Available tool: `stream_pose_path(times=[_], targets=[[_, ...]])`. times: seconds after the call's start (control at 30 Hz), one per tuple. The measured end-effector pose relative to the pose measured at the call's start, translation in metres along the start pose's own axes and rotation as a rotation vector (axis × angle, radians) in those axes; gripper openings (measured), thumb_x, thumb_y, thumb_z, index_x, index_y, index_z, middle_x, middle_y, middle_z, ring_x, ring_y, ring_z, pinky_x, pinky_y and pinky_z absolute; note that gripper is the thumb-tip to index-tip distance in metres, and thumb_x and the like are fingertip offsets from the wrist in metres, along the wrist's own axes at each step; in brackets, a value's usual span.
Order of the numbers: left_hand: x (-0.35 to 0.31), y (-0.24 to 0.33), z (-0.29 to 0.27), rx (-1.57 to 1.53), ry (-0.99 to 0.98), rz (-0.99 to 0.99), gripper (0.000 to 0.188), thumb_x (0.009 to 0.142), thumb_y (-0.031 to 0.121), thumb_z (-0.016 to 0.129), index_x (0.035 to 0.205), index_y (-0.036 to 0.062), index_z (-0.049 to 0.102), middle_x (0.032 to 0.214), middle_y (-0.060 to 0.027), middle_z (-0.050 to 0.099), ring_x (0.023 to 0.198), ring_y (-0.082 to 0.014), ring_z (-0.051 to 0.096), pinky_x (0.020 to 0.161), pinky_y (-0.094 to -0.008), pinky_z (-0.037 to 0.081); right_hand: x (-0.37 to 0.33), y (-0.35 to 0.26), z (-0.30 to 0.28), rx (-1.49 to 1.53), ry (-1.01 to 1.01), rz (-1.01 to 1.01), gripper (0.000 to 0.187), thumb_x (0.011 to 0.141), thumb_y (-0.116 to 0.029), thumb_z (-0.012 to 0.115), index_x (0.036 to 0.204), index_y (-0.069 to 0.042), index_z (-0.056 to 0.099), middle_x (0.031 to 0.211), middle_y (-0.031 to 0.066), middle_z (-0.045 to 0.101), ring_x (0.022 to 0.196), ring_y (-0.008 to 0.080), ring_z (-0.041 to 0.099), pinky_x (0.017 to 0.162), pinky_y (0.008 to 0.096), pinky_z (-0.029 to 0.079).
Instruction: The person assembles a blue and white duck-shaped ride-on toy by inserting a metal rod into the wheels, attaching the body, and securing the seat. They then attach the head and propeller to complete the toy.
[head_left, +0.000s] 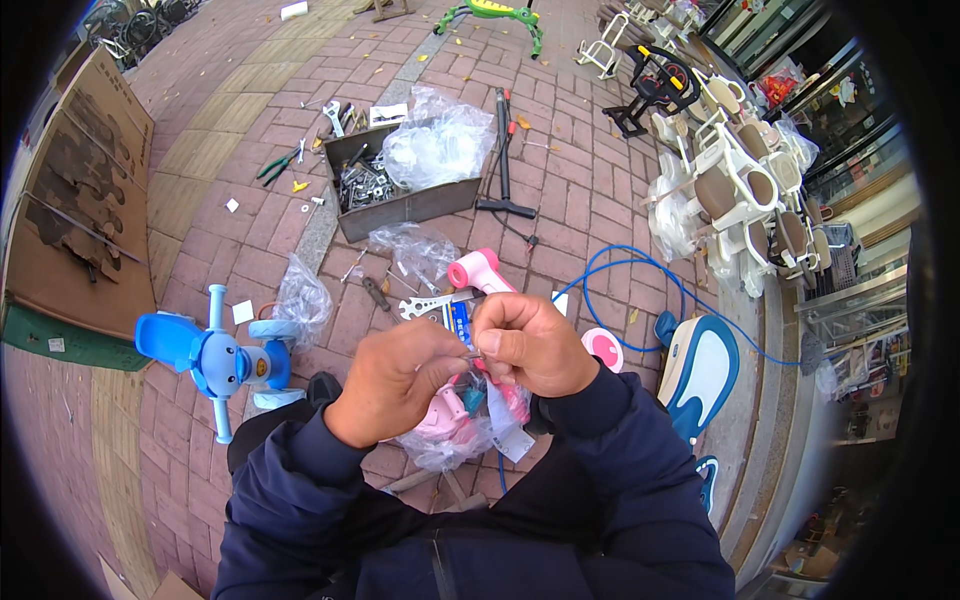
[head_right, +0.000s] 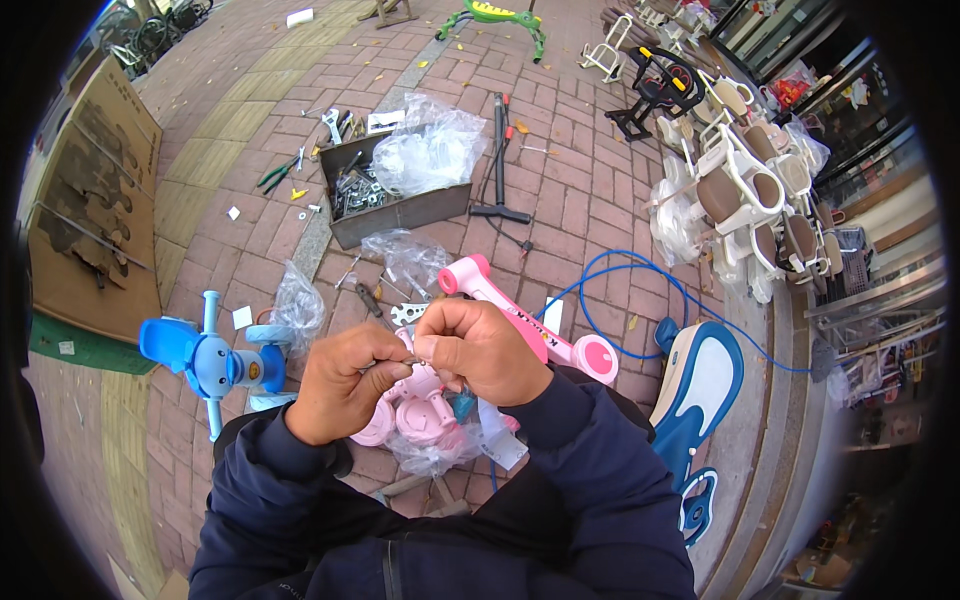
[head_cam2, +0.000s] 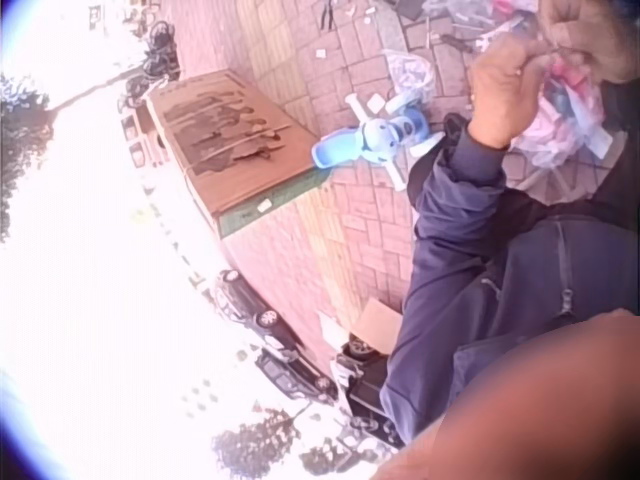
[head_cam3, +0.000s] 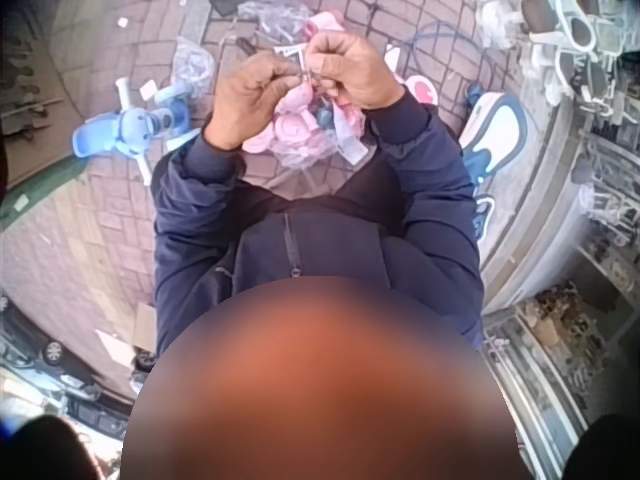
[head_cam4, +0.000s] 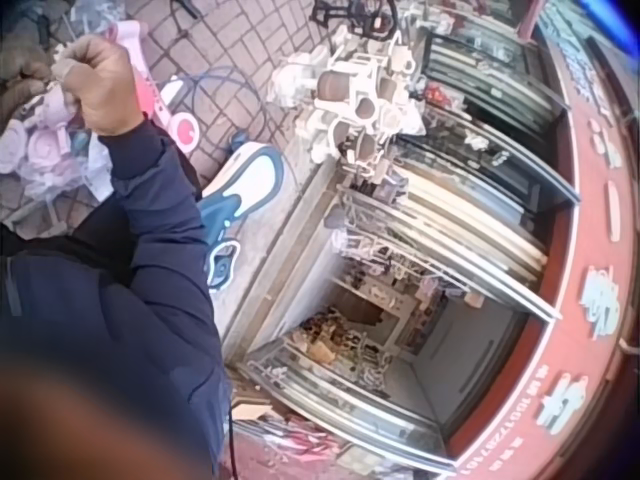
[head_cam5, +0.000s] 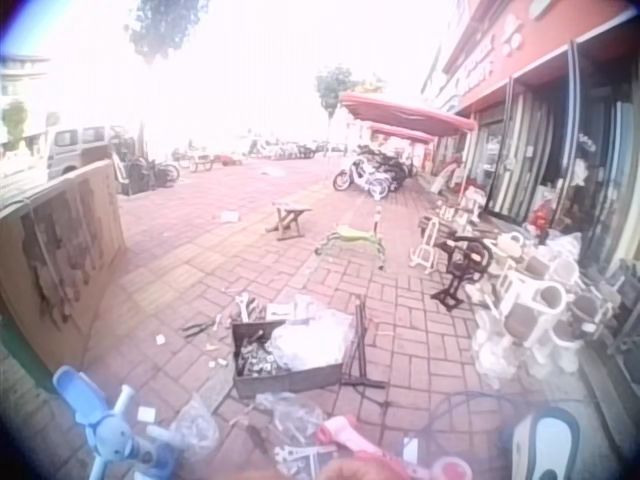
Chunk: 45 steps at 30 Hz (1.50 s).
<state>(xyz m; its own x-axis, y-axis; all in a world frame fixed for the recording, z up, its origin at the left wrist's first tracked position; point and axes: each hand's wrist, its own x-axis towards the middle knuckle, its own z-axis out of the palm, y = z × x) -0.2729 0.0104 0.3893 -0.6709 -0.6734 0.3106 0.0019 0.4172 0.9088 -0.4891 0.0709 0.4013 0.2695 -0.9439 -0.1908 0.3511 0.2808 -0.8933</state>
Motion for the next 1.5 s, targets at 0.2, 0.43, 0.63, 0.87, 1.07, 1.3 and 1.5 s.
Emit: stream_pose_path(times=[0.2,0.43,0.63,0.87,1.07,1.3,1.5], targets=[[0.000,-0.003,0.001,0.202,0.072,0.156,0.017,0.082,-0.001,0.075,0.098,0.0039,0.069,0.088,-0.0143,0.067,0.081,-0.0345,0.067,0.070,-0.0393,0.054,-0.001,-0.010,-0.001,-0.176,0.040,0.148,0.016,0.101,-0.019,0.063,0.096,-0.003,0.062,0.073,-0.0029,0.056,0.057,0.0044,0.048,0.051,0.0223,0.037],[0.004,-0.004,-0.002,0.331,0.207,0.221,0.016,0.082,-0.002,0.077,0.096,0.0023,0.068,0.088,-0.0121,0.069,0.077,-0.0294,0.068,0.066,-0.0345,0.054,0.000,-0.007,0.009,-0.150,0.103,0.021,0.017,0.101,-0.018,0.067,0.101,-0.001,0.065,0.077,0.0008,0.064,0.065,0.0079,0.062,0.060,0.0239,0.053],[0.002,-0.004,-0.001,0.409,0.217,0.241,0.019,0.081,-0.003,0.077,0.096,0.0034,0.068,0.091,-0.0122,0.069,0.079,-0.0301,0.067,0.066,-0.0345,0.054,0.000,-0.009,0.009,-0.142,0.107,0.142,0.015,0.099,-0.015,0.068,0.100,0.000,0.065,0.079,0.0016,0.065,0.065,0.0081,0.062,0.060,0.0240,0.053],[-0.006,-0.007,0.010,0.487,0.265,0.263,0.024,0.077,-0.006,0.077,0.097,0.0035,0.068,0.091,-0.0126,0.068,0.079,-0.0312,0.066,0.067,-0.0366,0.053,0.005,-0.007,-0.004,-0.135,0.016,0.244,0.014,0.097,-0.014,0.068,0.093,-0.001,0.065,0.075,0.0005,0.062,0.060,0.0076,0.058,0.055,0.0232,0.048],[0.002,-0.010,0.003,0.578,0.449,0.271,0.019,0.081,-0.004,0.074,0.097,0.0023,0.066,0.090,-0.0135,0.067,0.078,-0.0339,0.064,0.067,-0.0379,0.051,0.006,-0.005,-0.001,-0.149,-0.191,0.390,0.013,0.096,-0.013,0.068,0.093,-0.001,0.065,0.072,0.0008,0.062,0.058,0.0084,0.056,0.054,0.0240,0.046],[0.020,-0.031,-0.049,-0.721,0.627,-0.371,0.009,0.105,0.012,0.059,0.104,0.0030,0.061,0.089,-0.0022,0.064,0.070,-0.0086,0.055,0.064,-0.0227,0.047,0.001,0.035,0.022,-0.410,-0.091,0.215,0.015,0.097,-0.016,0.068,0.097,-0.001,0.065,0.100,0.0062,0.066,0.085,0.0097,0.062,0.076,0.0269,0.052],[0.014,-0.043,-0.023,-1.255,0.557,-0.461,0.011,0.107,0.015,0.055,0.110,0.0055,0.059,0.098,-0.0035,0.063,0.084,-0.0118,0.060,0.084,-0.0321,0.056,0.007,0.053,0.025,-0.519,-0.114,-0.074,0.014,0.101,-0.015,0.065,0.099,-0.002,0.061,0.112,0.0061,0.063,0.097,0.0116,0.060,0.084,0.0281,0.050]])
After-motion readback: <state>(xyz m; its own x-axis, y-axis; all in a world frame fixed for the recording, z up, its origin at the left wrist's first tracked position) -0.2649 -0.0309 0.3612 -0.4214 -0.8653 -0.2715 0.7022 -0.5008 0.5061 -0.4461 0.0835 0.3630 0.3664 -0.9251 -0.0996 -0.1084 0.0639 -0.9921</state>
